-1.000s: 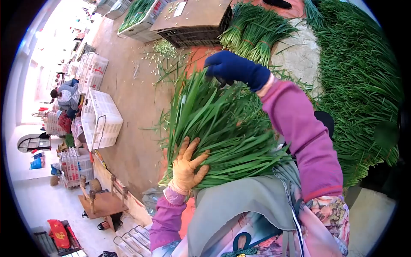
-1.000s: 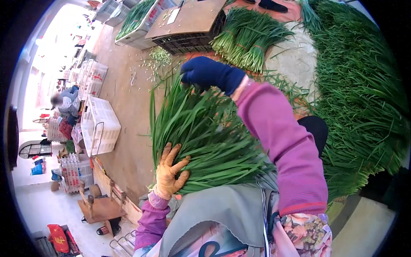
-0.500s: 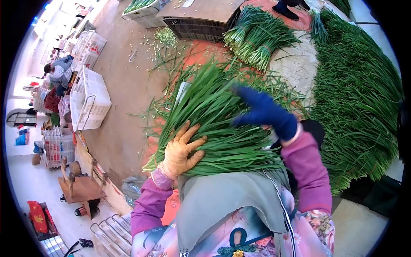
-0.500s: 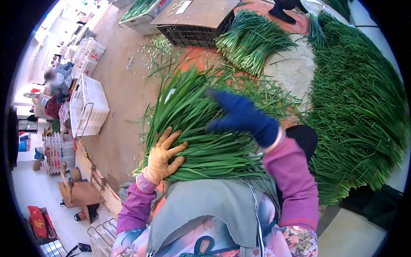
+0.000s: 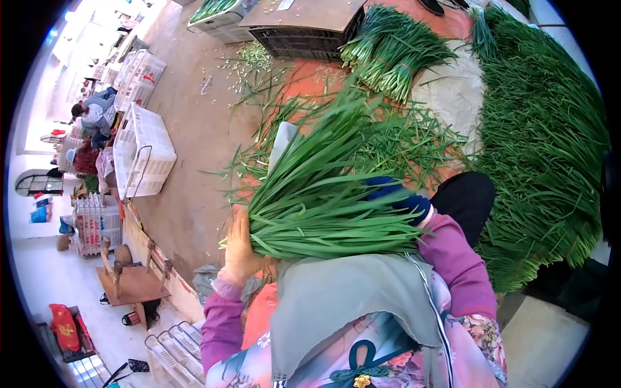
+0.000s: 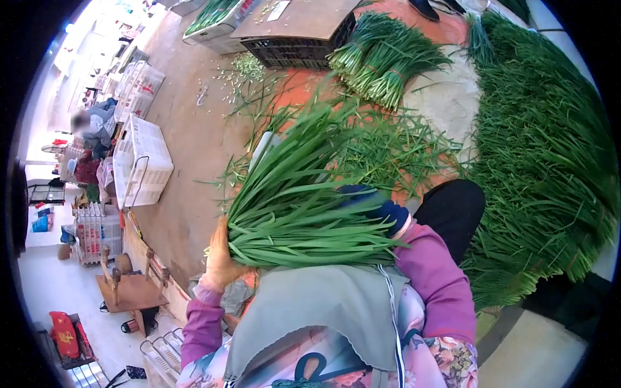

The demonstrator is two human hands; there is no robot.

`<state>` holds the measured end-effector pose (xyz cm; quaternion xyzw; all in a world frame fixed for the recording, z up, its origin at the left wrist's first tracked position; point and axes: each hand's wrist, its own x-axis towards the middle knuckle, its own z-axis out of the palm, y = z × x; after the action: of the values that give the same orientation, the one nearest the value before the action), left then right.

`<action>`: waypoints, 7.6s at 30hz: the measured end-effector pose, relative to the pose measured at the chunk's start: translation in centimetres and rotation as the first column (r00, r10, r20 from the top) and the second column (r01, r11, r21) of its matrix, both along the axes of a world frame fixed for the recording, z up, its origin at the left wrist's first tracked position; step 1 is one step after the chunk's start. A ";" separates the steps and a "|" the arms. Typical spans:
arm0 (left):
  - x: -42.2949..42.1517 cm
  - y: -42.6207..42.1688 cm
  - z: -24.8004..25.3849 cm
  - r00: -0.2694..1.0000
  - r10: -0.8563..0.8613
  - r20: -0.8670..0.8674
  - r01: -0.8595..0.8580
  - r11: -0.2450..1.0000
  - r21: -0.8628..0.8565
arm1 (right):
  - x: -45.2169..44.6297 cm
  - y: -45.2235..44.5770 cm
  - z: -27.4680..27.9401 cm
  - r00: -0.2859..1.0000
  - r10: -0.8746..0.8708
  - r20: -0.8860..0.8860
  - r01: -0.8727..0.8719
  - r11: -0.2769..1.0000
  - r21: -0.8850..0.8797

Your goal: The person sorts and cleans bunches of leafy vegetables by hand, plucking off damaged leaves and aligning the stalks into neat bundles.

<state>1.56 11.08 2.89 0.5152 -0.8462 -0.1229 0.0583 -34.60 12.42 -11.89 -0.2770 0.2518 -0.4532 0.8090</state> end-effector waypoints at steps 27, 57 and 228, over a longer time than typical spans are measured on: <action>-25.8 -12.7 -6.3 0.075 0.909 -0.409 0.805 0.187 0.563 | -6.6 -9.1 15.3 0.727 -0.569 -0.384 0.457 0.818 -0.349; -34.1 -6.8 -13.7 0.428 0.884 -0.189 0.542 -0.084 0.836 | -14.2 0.8 11.9 -0.088 -0.728 -0.680 0.793 0.362 -0.490; -30.6 -6.1 -5.0 0.513 0.677 -0.527 0.662 0.079 0.746 | -8.2 -10.3 24.9 -0.482 -0.668 -0.566 -0.577 0.729 -0.368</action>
<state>-29.03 4.97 -2.09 0.2655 -0.3447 -0.8948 0.1006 -42.75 2.16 13.06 -0.7653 0.6377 -0.0667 -0.0569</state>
